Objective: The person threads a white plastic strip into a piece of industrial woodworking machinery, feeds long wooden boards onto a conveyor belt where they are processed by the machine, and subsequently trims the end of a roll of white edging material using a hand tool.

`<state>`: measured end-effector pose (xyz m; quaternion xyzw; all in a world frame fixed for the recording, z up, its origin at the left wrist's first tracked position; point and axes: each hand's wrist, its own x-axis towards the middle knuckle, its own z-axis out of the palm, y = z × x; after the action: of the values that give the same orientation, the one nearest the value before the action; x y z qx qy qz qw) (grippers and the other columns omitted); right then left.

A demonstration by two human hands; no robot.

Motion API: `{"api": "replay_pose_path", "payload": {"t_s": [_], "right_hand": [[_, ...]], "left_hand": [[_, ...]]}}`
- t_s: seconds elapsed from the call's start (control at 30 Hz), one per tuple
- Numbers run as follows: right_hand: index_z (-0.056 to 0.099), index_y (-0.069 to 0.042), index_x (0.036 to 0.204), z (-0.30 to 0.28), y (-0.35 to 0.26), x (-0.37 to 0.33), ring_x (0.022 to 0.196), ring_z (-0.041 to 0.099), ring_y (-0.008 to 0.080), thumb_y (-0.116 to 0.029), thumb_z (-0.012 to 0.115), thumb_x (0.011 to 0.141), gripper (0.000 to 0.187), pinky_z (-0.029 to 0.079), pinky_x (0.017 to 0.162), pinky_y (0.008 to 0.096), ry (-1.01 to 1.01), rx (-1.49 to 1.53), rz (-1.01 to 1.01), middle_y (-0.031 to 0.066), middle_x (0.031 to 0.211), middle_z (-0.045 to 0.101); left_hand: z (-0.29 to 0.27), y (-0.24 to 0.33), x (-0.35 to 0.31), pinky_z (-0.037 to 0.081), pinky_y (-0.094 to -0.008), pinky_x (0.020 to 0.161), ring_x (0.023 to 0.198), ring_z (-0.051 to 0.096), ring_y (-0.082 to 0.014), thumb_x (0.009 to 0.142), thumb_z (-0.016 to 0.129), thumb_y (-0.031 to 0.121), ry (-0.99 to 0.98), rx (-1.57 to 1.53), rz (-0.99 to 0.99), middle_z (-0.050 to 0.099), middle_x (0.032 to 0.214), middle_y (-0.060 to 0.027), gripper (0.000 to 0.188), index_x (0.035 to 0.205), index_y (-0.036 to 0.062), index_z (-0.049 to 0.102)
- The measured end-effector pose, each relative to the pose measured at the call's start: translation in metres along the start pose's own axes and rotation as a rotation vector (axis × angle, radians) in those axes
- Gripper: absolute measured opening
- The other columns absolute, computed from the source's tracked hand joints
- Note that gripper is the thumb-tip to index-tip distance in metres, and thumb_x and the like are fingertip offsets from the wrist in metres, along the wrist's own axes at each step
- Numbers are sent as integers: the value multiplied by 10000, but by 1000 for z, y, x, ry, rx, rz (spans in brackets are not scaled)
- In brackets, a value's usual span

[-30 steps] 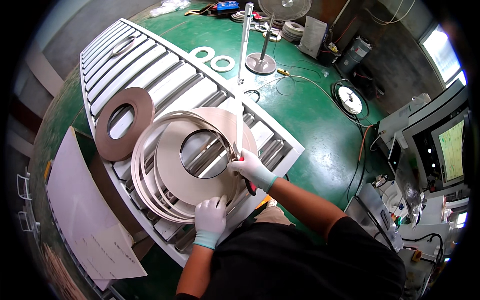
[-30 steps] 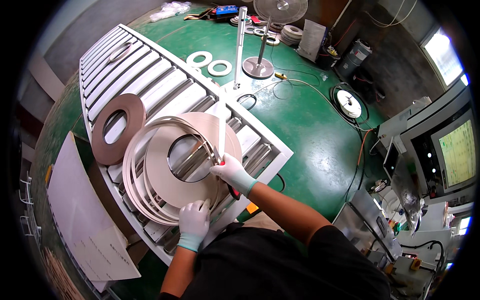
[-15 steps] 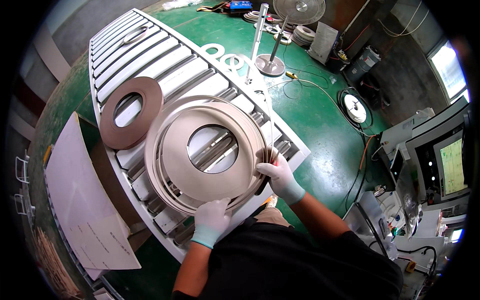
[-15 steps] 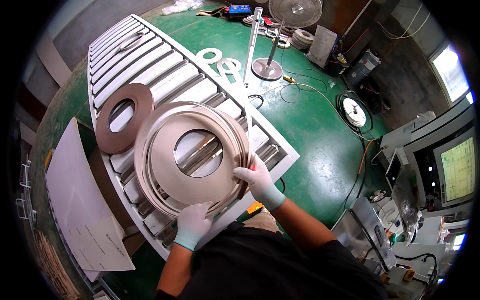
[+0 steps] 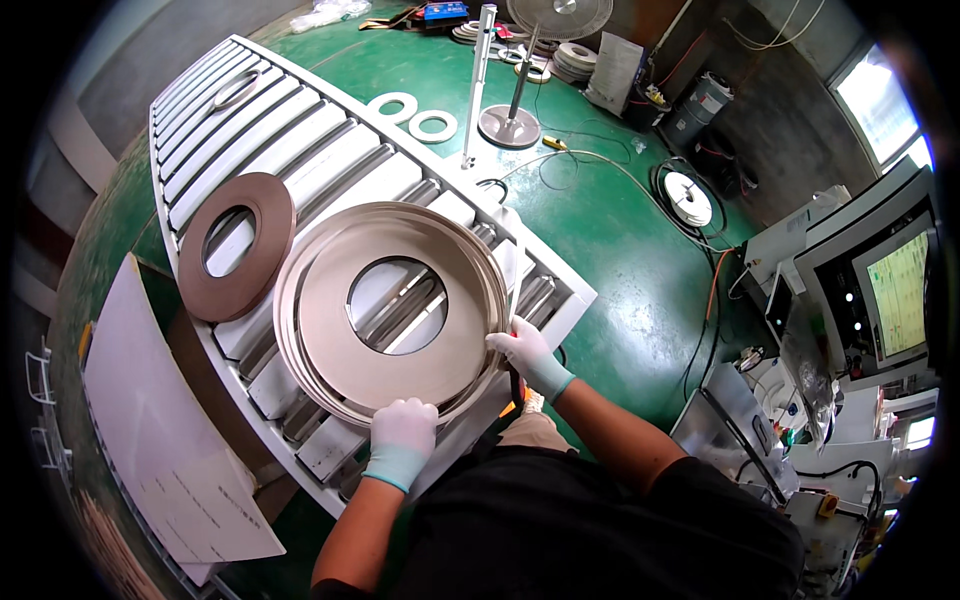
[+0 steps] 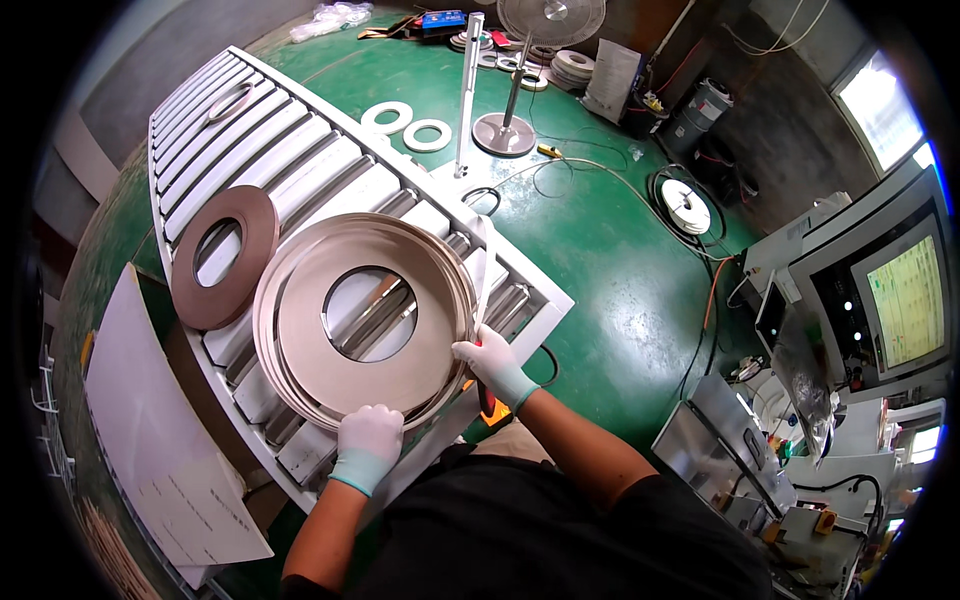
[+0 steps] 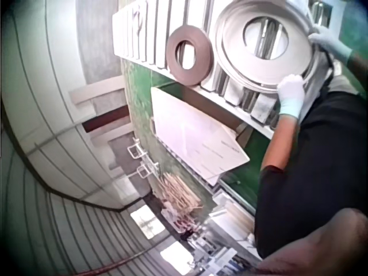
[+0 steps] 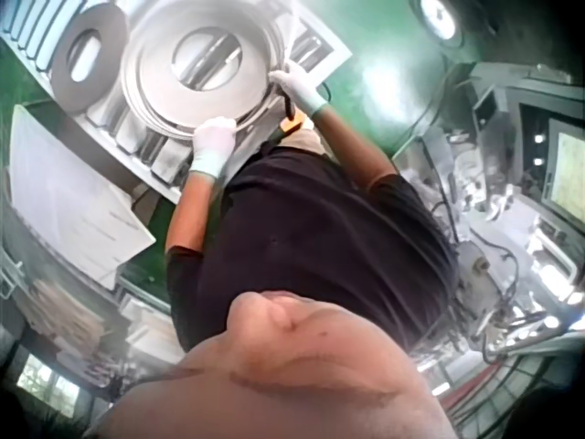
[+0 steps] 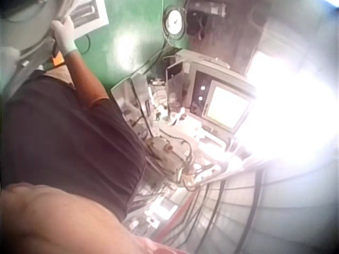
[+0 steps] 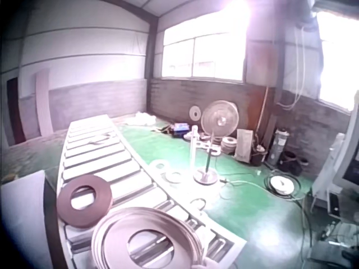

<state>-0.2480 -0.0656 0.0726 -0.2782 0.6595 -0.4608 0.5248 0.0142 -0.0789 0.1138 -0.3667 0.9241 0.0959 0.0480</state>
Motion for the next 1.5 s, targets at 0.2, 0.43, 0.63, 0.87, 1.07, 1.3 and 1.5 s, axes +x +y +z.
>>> {"api": "replay_pose_path", "payload": {"t_s": [0.2,0.43,0.63,0.87,1.07,1.3,1.5], "right_hand": [[644,-46,1118,3,-39,-10,668,653,126,-211,659,946,239,532,579,272,-90,81,167,33,863,674],[640,-29,1110,25,-72,-4,722,634,134,-145,678,926,220,503,673,279,-243,376,25,43,837,665],[620,-37,1078,18,-87,-35,721,633,146,-179,707,895,247,513,689,298,-416,333,-185,54,830,659],[573,4,1315,-36,-48,-29,638,529,95,-232,713,932,472,464,618,261,-183,534,-112,-16,751,543],[658,-23,1176,-51,5,18,593,535,98,-189,707,919,309,436,530,270,111,276,25,-9,761,595],[702,-11,924,-33,-13,37,559,587,134,-193,732,905,185,453,475,308,14,118,146,35,729,635],[643,-45,948,-34,-29,10,618,595,120,-183,708,901,159,501,583,280,-69,94,136,13,774,631]], "left_hand": [[-19,-2,-2,541,-485,698,821,679,-319,808,669,142,95,-142,174,628,863,-113,47,826,105,647],[-31,-1,-7,547,-505,780,899,708,-357,927,653,302,-105,-442,-221,719,906,-158,215,999,99,656],[-34,6,-20,567,-502,707,785,721,-367,935,599,243,-82,-276,-205,729,840,-140,161,984,123,695],[-40,43,19,580,-428,602,742,749,-286,906,578,154,-18,-26,-33,719,774,-83,94,925,133,668],[-36,51,55,592,-428,606,747,760,-287,891,599,139,-107,17,-45,729,767,-77,48,874,130,643],[-12,39,52,589,-425,622,776,746,-300,902,610,163,-76,19,-73,712,838,-81,42,906,134,640],[-14,40,27,556,-474,700,869,686,-310,869,660,201,85,-71,-18,663,869,-80,176,1031,139,693]]}}
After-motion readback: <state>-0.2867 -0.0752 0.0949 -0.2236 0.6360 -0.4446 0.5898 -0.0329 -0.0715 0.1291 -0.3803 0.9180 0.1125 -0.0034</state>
